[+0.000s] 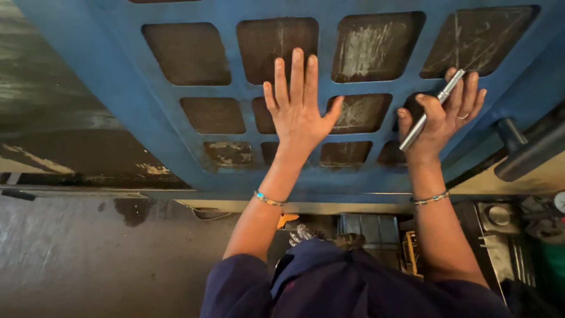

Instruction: The person opens a blue machine door, inserts a metal rod into a rotating spindle, and closes the door. They then operate the machine's control panel and retrieve a finished metal rod from a green bin. The person repeats this process with another metal rod.

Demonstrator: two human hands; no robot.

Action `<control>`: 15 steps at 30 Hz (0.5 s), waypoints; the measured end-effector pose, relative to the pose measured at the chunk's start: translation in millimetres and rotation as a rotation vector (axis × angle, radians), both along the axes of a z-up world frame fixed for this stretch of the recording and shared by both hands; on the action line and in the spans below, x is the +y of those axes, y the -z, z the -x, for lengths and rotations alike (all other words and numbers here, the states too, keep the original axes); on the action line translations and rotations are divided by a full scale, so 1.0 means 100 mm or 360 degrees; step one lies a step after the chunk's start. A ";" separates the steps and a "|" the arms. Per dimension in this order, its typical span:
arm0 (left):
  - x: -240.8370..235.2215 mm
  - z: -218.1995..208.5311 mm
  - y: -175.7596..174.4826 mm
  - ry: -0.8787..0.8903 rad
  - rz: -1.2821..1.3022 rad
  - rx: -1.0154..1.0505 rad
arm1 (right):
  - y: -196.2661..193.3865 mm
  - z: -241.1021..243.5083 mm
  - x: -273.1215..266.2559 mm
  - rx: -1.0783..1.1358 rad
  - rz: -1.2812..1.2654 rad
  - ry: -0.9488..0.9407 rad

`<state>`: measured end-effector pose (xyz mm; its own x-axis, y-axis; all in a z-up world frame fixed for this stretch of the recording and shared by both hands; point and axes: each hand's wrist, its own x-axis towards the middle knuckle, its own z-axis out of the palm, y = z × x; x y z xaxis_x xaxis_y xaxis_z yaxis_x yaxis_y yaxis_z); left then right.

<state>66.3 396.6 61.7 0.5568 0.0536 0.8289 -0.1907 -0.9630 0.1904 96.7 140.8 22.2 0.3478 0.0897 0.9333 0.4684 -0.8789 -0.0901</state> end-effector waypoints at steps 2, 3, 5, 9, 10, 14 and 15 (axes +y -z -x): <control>0.03 0.05 0.03 0.0009 -0.0001 0.0050 | -0.01 -0.02 0.01 -0.0011 0.0012 0.0011; 0.03 0.06 0.04 0.0013 -0.0003 0.0037 | -0.01 -0.02 0.02 -0.0014 0.0017 0.0017; 0.03 0.08 0.05 0.0027 -0.0008 0.0011 | -0.02 0.00 0.02 0.0001 -0.0002 -0.0001; 0.00 0.08 0.04 0.0026 0.0026 -0.0054 | -0.03 0.01 0.00 0.0014 -0.0003 -0.0010; -0.01 0.09 0.05 0.0020 0.0036 -0.0056 | -0.03 0.01 0.00 0.0007 0.0001 -0.0021; -0.02 0.10 0.06 0.0024 0.0047 -0.0095 | -0.05 0.02 -0.02 -0.0015 -0.0013 -0.0043; -0.01 0.09 0.07 0.0029 0.0052 -0.0108 | -0.06 0.03 -0.01 -0.0013 -0.0023 -0.0046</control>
